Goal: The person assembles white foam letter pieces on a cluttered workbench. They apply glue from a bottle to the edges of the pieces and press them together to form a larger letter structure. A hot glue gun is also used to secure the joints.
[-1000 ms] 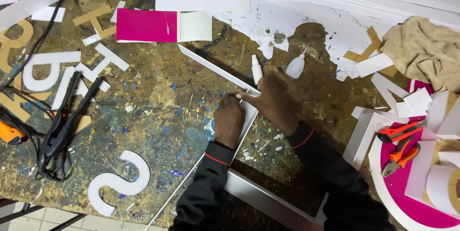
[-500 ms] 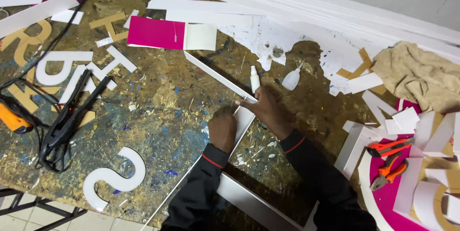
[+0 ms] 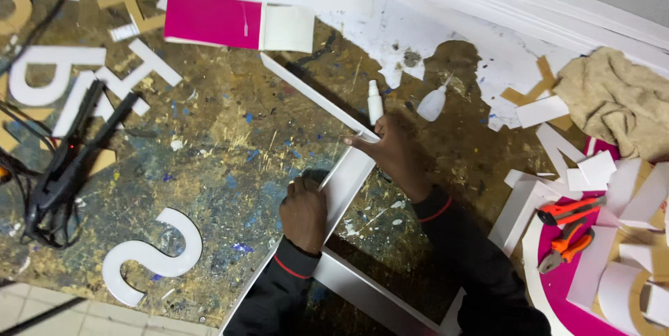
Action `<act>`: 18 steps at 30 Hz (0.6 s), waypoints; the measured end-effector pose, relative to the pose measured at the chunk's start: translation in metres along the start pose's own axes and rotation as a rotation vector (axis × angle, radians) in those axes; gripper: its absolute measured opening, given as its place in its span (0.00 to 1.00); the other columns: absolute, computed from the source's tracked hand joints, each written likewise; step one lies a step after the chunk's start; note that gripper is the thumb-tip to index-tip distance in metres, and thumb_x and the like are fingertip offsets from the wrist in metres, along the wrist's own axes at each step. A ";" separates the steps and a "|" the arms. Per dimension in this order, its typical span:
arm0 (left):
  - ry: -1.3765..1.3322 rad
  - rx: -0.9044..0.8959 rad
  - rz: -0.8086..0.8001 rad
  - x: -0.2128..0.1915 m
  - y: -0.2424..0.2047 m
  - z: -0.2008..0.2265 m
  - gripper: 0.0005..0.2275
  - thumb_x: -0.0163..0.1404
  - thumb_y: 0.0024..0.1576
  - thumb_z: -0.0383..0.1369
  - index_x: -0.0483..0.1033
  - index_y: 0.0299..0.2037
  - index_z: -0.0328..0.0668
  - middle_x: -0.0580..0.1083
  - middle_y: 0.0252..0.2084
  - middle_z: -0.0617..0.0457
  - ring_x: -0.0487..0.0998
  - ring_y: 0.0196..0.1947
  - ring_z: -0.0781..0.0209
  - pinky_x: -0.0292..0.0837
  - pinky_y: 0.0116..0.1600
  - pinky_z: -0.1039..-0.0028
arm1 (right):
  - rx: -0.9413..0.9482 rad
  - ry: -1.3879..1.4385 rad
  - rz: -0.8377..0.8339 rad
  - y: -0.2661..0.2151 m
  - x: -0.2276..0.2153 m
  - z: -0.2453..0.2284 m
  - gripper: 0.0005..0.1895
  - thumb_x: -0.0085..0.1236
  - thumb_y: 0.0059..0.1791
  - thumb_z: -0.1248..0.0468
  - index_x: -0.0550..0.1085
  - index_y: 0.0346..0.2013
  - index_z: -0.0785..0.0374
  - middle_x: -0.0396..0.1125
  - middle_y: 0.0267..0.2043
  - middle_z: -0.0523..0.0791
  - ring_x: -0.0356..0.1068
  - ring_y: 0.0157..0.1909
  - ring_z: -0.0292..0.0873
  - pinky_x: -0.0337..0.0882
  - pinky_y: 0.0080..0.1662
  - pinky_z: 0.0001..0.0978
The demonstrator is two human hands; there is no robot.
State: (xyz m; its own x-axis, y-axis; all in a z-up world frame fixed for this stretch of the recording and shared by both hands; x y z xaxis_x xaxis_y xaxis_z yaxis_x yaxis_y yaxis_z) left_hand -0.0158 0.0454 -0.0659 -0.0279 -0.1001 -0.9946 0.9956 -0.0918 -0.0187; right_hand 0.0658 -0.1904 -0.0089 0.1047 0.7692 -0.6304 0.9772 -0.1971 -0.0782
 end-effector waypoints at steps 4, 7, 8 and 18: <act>-0.047 0.026 -0.061 -0.003 -0.004 0.005 0.09 0.55 0.67 0.39 0.81 0.44 0.44 0.79 0.42 0.51 0.86 0.44 0.52 0.84 0.39 0.66 | 0.061 -0.047 -0.034 0.001 -0.005 -0.014 0.39 0.85 0.45 0.37 0.71 0.41 0.65 0.71 0.39 0.58 0.76 0.46 0.60 0.73 0.51 0.57; -0.033 0.070 -0.125 0.001 -0.005 0.007 0.14 0.61 0.64 0.41 0.82 0.48 0.38 0.78 0.45 0.47 0.84 0.46 0.51 0.83 0.40 0.70 | 0.178 -0.067 -0.093 0.006 -0.002 -0.016 0.39 0.83 0.46 0.37 0.70 0.44 0.65 0.69 0.41 0.56 0.74 0.48 0.56 0.72 0.54 0.55; -0.047 0.101 -0.141 0.003 -0.006 0.011 0.16 0.62 0.64 0.41 0.82 0.50 0.34 0.78 0.46 0.44 0.84 0.46 0.49 0.82 0.41 0.70 | 0.222 -0.163 -0.129 0.006 -0.002 -0.013 0.40 0.83 0.47 0.36 0.70 0.48 0.63 0.68 0.43 0.55 0.74 0.48 0.57 0.73 0.56 0.53; -0.186 0.042 -0.095 -0.005 -0.016 0.016 0.04 0.55 0.67 0.22 0.78 0.46 0.43 0.71 0.43 0.46 0.74 0.40 0.49 0.78 0.36 0.64 | 0.165 -0.189 -0.090 0.008 0.008 -0.019 0.33 0.79 0.46 0.44 0.60 0.36 0.54 0.50 0.35 0.38 0.51 0.38 0.38 0.55 0.43 0.38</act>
State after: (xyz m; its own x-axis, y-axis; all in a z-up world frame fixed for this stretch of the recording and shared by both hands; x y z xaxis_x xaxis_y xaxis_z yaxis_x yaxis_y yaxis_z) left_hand -0.0326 0.0317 -0.0593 -0.1415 -0.2697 -0.9525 0.9832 -0.1504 -0.1035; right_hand 0.0783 -0.1741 0.0004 -0.0328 0.6644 -0.7466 0.9360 -0.2415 -0.2560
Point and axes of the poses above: each hand's wrist, its own y-axis towards the middle knuckle, its own x-axis out of the palm, z = x × y, the point moved 6 cm from there along y, towards the middle knuckle
